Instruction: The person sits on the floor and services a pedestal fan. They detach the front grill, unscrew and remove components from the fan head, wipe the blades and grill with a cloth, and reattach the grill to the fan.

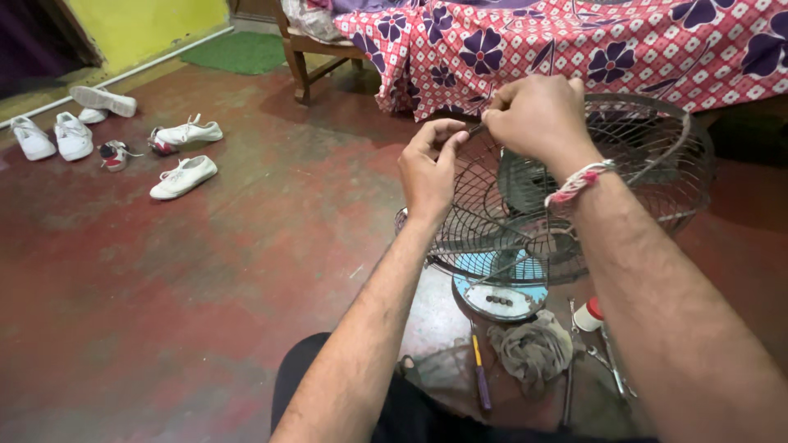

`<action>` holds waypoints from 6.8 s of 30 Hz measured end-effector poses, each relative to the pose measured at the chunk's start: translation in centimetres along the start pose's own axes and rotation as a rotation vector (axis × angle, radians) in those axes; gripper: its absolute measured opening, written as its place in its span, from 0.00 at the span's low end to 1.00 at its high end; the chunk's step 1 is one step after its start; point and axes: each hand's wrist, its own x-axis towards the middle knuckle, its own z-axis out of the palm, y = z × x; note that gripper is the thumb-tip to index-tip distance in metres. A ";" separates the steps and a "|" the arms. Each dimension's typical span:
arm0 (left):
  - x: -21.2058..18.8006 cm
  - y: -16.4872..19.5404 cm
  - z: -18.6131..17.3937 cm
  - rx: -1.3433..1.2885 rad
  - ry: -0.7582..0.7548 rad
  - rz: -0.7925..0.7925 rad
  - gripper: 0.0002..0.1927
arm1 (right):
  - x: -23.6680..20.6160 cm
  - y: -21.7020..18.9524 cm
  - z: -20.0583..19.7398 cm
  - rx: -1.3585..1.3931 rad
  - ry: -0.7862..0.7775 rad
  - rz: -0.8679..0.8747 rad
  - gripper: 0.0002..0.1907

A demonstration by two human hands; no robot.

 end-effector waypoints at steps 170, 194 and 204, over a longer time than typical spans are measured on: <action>-14.4 -14.8 -7.6 0.696 -0.212 -0.524 0.29 | -25.0 -3.3 29.6 -0.054 -0.084 0.225 0.35; -15.6 -16.1 -5.9 0.637 0.016 -0.526 0.17 | -23.5 -2.3 28.3 -0.017 -0.191 0.170 0.39; -14.8 -22.5 -9.8 0.346 -0.140 -0.894 0.09 | -24.4 -3.0 26.7 0.031 -0.250 0.268 0.35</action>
